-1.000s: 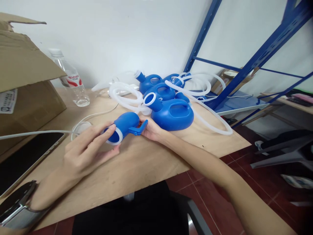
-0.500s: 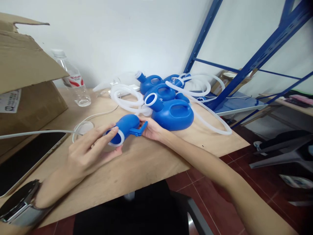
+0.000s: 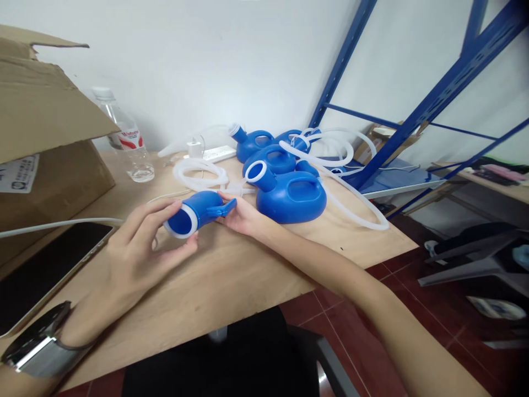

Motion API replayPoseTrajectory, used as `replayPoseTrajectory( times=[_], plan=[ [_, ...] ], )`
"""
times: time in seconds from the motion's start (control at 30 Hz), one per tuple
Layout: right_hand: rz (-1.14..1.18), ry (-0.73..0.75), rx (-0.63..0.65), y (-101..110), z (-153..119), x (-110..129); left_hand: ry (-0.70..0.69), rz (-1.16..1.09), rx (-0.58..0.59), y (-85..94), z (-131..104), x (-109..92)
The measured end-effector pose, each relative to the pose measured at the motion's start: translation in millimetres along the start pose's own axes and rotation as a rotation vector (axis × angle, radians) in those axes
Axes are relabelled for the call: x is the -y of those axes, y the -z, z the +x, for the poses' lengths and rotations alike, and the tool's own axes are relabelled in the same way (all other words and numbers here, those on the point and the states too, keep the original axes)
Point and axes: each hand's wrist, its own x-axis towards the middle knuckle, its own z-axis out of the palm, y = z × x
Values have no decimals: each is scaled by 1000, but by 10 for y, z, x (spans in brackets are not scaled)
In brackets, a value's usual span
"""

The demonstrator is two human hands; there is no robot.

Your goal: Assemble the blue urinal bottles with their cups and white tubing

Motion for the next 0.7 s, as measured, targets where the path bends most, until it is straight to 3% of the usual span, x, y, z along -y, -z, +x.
replayPoseTrajectory(
  times=[0.17, 0.43, 0.53, 0.7],
  plan=[
    [41, 6, -8, -93, 144, -16, 19, -29, 1, -3, 3, -44],
    [26, 150, -57, -134, 358, -231, 123, 46, 128, -130, -19, -74],
    [-28, 169, -68, -61, 387, -227, 92, 106, 148, -132, -34, -32],
    [-162, 188, -43, 50, 390, -167, -74, 89, 192, -67, -101, 84]
  ],
)
